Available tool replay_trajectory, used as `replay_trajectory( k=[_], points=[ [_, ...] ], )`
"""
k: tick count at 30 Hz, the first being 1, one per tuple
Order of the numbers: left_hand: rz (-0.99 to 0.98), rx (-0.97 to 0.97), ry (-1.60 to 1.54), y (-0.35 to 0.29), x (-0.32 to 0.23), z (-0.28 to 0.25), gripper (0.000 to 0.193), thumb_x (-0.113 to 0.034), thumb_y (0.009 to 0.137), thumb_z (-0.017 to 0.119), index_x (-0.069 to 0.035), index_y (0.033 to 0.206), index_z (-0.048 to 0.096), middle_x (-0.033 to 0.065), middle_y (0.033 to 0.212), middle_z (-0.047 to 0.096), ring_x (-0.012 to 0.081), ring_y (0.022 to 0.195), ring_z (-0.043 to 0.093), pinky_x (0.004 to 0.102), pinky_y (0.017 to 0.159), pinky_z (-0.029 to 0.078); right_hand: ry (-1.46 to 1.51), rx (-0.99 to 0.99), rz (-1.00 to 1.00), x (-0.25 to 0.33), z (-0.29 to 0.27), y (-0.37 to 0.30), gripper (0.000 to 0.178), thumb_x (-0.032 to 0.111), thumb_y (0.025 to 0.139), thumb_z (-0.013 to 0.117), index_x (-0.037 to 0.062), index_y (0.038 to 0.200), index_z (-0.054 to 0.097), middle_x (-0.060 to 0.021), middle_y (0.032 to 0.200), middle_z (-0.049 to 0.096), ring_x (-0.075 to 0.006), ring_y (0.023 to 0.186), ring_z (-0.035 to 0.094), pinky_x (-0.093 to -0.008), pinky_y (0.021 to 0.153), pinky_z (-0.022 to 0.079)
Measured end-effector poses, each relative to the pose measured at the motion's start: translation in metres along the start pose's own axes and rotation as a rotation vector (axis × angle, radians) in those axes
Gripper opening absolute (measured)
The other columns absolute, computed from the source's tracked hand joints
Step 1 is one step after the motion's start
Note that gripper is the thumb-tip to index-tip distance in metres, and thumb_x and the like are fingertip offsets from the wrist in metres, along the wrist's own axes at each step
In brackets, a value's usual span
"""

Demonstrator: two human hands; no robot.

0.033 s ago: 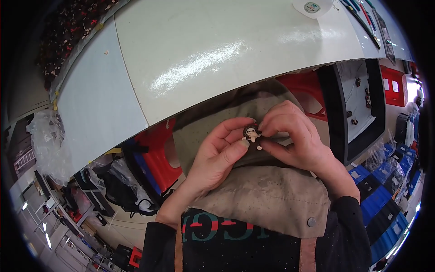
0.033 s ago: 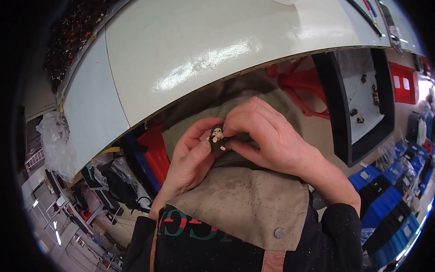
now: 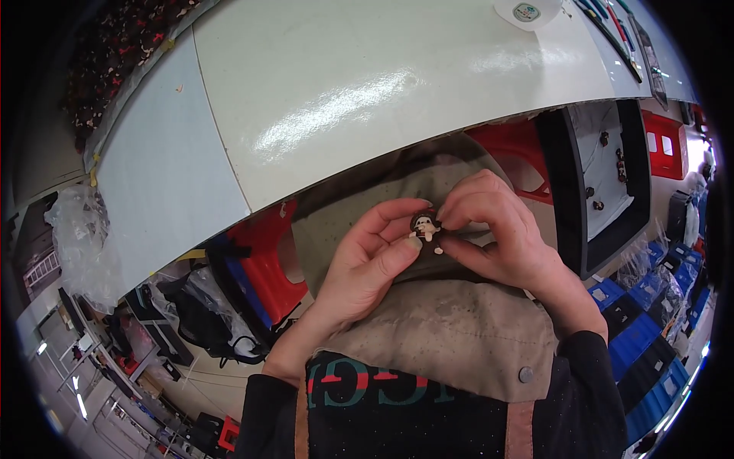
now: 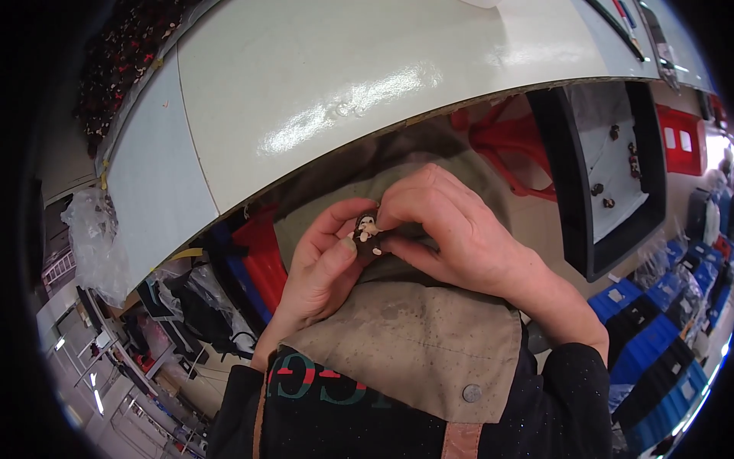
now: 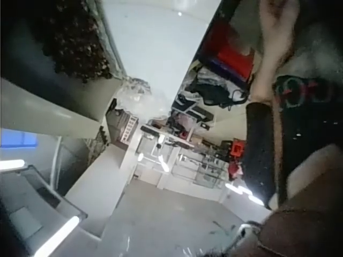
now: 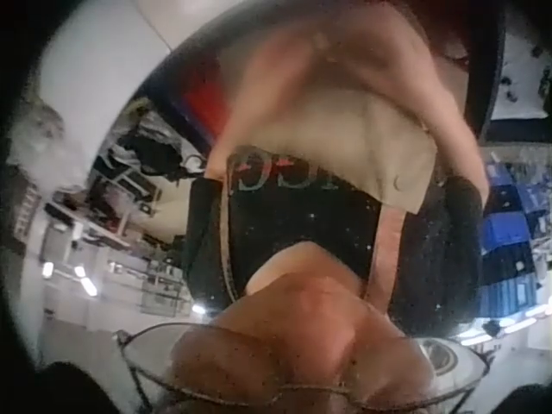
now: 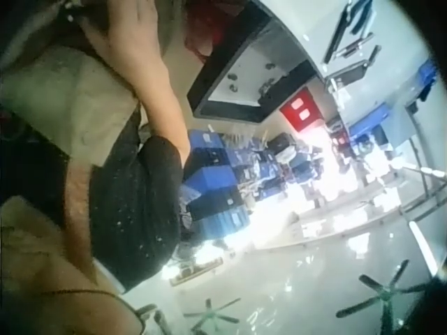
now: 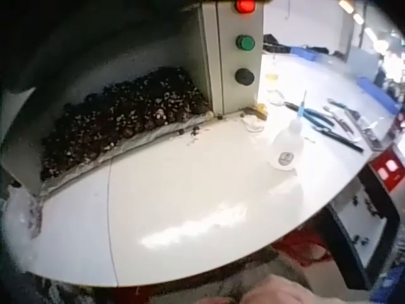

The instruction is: Applying glue and attaching small parts to assemble miniature toy figures at a workbench.

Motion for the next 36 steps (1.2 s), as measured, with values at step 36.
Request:
replay_trajectory(
  k=[36],
  points=[
    [-0.015, -0.026, -0.015, -0.001, -0.003, -0.003, 0.028, -0.003, 0.092, 0.048, -0.004, 0.119, 0.045, 0.0084, 0.117, 0.055, 0.0149, 0.11, 0.053, 0.0313, 0.096, 0.043, 0.007, 0.127, 0.11, -0.006, 0.005, -0.005, 0.037, -0.001, 0.065, 0.076, 0.0063, 0.093, 0.054, -0.0107, 0.098, 0.061, -0.0258, 0.089, 0.06, -0.0354, 0.076, 0.047]
  ],
)
Point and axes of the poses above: each hand's wrist, its own y-axis towards the middle knuckle, its own z-axis out of the palm, x = y × z, the point moved 5 cm from there along y, towards the middle knuckle
